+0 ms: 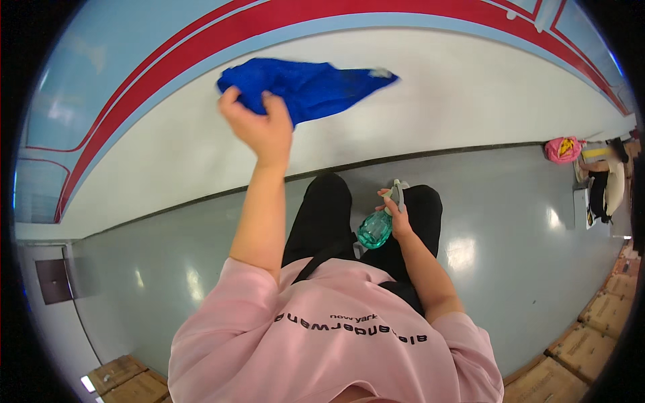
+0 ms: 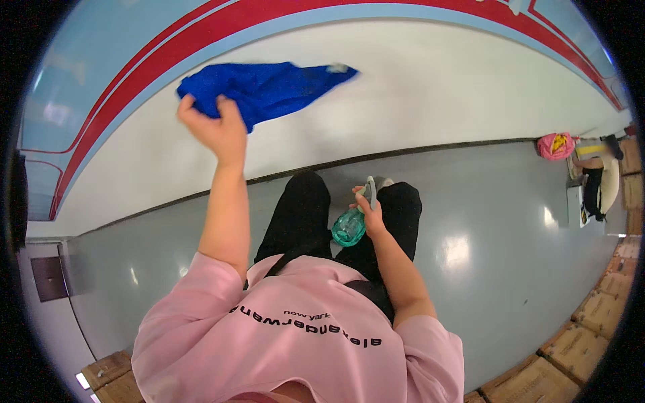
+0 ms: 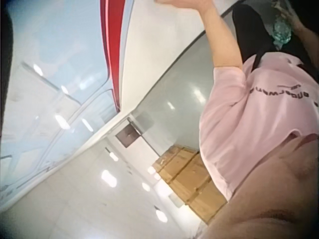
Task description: Wiping a mural wall with a blue cloth and cleaning spray.
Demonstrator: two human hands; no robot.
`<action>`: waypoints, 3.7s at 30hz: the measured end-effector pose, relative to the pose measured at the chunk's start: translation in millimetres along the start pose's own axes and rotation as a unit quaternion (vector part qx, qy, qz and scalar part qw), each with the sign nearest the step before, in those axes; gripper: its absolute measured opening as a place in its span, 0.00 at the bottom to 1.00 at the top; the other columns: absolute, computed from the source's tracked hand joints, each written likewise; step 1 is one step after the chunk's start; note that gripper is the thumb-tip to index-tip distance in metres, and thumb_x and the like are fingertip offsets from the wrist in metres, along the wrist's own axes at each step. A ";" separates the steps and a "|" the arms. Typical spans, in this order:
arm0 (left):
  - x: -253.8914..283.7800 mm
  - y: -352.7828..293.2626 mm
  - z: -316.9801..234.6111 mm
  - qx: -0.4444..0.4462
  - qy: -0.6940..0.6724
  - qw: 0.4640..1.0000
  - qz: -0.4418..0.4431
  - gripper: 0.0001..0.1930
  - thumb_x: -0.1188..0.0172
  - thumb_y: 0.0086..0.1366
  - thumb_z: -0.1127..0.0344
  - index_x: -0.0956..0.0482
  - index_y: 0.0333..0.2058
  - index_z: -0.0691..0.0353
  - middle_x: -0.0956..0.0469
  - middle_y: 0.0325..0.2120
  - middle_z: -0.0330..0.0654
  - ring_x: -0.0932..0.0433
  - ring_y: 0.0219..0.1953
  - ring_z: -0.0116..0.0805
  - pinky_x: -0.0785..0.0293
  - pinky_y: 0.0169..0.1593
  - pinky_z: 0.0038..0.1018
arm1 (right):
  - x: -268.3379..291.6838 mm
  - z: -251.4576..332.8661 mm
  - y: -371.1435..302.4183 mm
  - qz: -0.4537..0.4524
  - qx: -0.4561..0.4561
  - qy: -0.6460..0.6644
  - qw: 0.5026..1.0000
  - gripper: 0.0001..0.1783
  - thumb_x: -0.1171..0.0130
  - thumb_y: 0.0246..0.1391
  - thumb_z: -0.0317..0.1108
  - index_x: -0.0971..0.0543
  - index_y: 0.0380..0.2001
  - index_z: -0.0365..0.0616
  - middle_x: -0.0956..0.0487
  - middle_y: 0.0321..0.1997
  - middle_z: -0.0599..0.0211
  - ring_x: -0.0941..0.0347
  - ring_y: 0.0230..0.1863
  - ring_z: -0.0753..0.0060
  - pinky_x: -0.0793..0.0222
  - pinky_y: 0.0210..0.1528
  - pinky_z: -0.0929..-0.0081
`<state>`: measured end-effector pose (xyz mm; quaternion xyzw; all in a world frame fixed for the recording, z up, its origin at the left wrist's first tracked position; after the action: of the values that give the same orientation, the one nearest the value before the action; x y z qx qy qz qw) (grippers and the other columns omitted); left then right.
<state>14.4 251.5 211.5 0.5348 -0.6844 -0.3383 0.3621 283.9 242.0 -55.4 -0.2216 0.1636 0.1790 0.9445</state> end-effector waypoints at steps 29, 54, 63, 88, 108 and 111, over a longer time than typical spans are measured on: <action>-37.8 -101.7 110.2 0.130 0.167 0.936 0.282 0.15 0.46 0.48 0.71 0.35 0.36 0.65 0.32 0.36 0.52 0.32 0.39 0.52 0.34 0.41 0.39 | 3.7 2.9 3.0 0.027 -0.018 -0.015 0.999 0.22 0.45 0.49 0.42 0.31 0.45 0.41 0.30 0.46 0.63 0.33 0.42 0.69 0.34 0.41 0.70; -27.0 -99.8 157.6 0.331 0.110 0.925 0.149 0.13 0.39 0.48 0.67 0.24 0.32 0.68 0.23 0.27 0.51 0.24 0.31 0.41 0.30 0.37 0.31 | 1.8 0.1 -3.3 0.012 -0.024 -0.032 0.999 0.22 0.46 0.49 0.42 0.31 0.45 0.42 0.30 0.45 0.66 0.32 0.35 0.69 0.35 0.39 0.71; -20.3 -67.3 147.8 0.257 0.157 0.938 0.173 0.18 0.38 0.48 0.60 0.23 0.31 0.71 0.23 0.27 0.55 0.23 0.32 0.48 0.30 0.38 0.33 | -0.8 2.6 -3.6 0.015 -0.005 -0.031 0.999 0.22 0.46 0.48 0.44 0.31 0.44 0.42 0.29 0.45 0.66 0.31 0.36 0.69 0.36 0.39 0.71; -31.3 -65.6 121.0 0.062 0.277 0.897 0.339 0.08 0.44 0.51 0.64 0.26 0.24 0.63 0.25 0.22 0.51 0.26 0.27 0.50 0.30 0.31 0.40 | 3.6 -0.9 -0.1 0.016 -0.048 -0.020 0.999 0.24 0.44 0.47 0.44 0.31 0.45 0.44 0.30 0.45 0.67 0.32 0.37 0.68 0.35 0.40 0.70; -43.7 -41.3 116.2 -0.033 0.328 0.775 0.540 0.06 0.50 0.51 0.68 0.25 0.25 0.62 0.23 0.27 0.49 0.24 0.32 0.47 0.29 0.34 0.39 | 3.9 -3.8 -1.9 -0.009 -0.039 -0.018 0.999 0.23 0.44 0.48 0.44 0.31 0.45 0.44 0.29 0.45 0.67 0.31 0.37 0.68 0.35 0.39 0.70; -32.8 -45.4 123.2 0.060 0.266 0.826 0.494 0.11 0.50 0.54 0.63 0.25 0.29 0.65 0.24 0.29 0.50 0.26 0.34 0.50 0.30 0.38 0.39 | 5.2 -5.9 -4.2 -0.004 -0.021 -0.048 0.999 0.23 0.44 0.48 0.44 0.31 0.45 0.43 0.30 0.46 0.67 0.31 0.37 0.68 0.35 0.39 0.70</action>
<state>-63.7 283.9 105.8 0.2156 -0.7530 0.0828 0.6162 288.9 237.0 -60.8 -0.2330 0.1135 0.1887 0.9472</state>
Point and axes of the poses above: each hand's wrist, its own y-axis towards the middle knuckle, its own x-axis out of the back of the hand, z = x × y, the point moved 3 cm from there along y, towards the middle knuckle
